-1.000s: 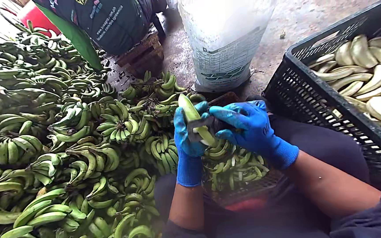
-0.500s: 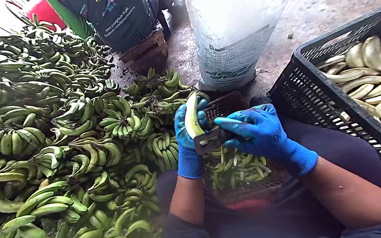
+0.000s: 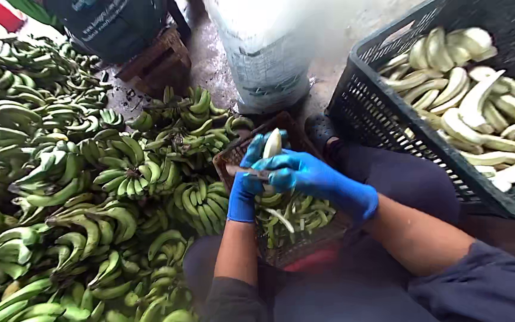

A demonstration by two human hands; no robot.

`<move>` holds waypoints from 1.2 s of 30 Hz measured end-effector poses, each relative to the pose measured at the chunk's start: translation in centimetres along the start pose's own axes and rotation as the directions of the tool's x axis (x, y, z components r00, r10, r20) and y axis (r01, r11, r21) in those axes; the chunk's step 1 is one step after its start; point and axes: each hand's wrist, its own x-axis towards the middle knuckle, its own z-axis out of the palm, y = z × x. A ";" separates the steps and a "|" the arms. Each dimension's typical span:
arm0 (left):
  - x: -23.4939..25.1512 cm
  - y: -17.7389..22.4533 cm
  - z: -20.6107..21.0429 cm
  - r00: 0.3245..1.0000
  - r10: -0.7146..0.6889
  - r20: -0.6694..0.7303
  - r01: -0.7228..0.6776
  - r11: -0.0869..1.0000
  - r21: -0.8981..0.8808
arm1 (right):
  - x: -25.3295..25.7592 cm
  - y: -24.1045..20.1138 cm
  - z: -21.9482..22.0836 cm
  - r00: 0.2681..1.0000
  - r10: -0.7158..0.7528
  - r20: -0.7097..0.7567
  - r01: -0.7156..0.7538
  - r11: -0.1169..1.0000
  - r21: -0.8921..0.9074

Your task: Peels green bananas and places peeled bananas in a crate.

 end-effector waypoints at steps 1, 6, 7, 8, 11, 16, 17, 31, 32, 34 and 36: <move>0.5 -2.4 0.0 0.995 -0.090 -0.034 0.092 0.992 0.090 | -0.5 0.3 -1.0 0.996 -0.050 -0.072 0.032 0.973 -0.228; 2.1 -15.2 -2.0 0.721 -0.670 -0.178 0.591 0.460 0.663 | -4.2 0.9 -13.1 0.627 -0.473 -0.619 -0.287 0.599 -0.748; 0.9 -16.1 -1.6 0.648 -0.738 -0.190 0.566 0.300 0.768 | -5.2 0.6 -15.1 0.512 -0.528 -0.677 -0.370 0.576 -0.729; -0.5 -16.7 -0.8 0.600 -0.770 -0.218 0.496 0.144 0.857 | -6.2 0.4 -16.6 0.402 -0.580 -0.708 -0.418 0.572 -0.706; -4.5 -19.7 0.6 0.675 -0.672 -0.304 0.271 -0.157 0.950 | -7.0 0.1 -17.8 0.217 -0.657 -0.722 -0.273 0.669 -0.691; -3.4 -19.8 0.0 0.706 -0.654 -0.271 0.188 -0.195 0.963 | -2.9 1.1 -12.2 0.594 -0.278 -0.755 0.352 0.934 -0.067; -2.8 -18.2 -0.2 0.679 -0.693 -0.241 0.215 -0.127 0.968 | -2.3 1.1 -10.9 0.706 -0.183 -0.684 0.350 0.930 0.113; -6.6 -1.0 -1.0 0.975 -0.202 -0.090 0.140 0.879 -0.456 | -2.2 1.7 -8.4 0.938 -0.192 0.290 0.327 0.769 -0.549; -7.0 -0.5 -0.6 0.975 -0.178 -0.131 0.126 0.935 -0.332 | -2.3 1.5 -8.8 0.934 -0.213 0.288 0.340 0.777 -0.529; -6.9 0.3 1.0 0.961 -0.158 -0.229 0.162 0.987 -0.001 | -2.0 1.4 -8.7 0.915 -0.215 0.341 0.360 0.816 -0.452; -6.3 0.0 1.8 0.956 -0.150 -0.253 0.197 0.965 0.174 | -1.6 1.5 -7.8 0.874 -0.156 0.461 0.355 0.852 -0.385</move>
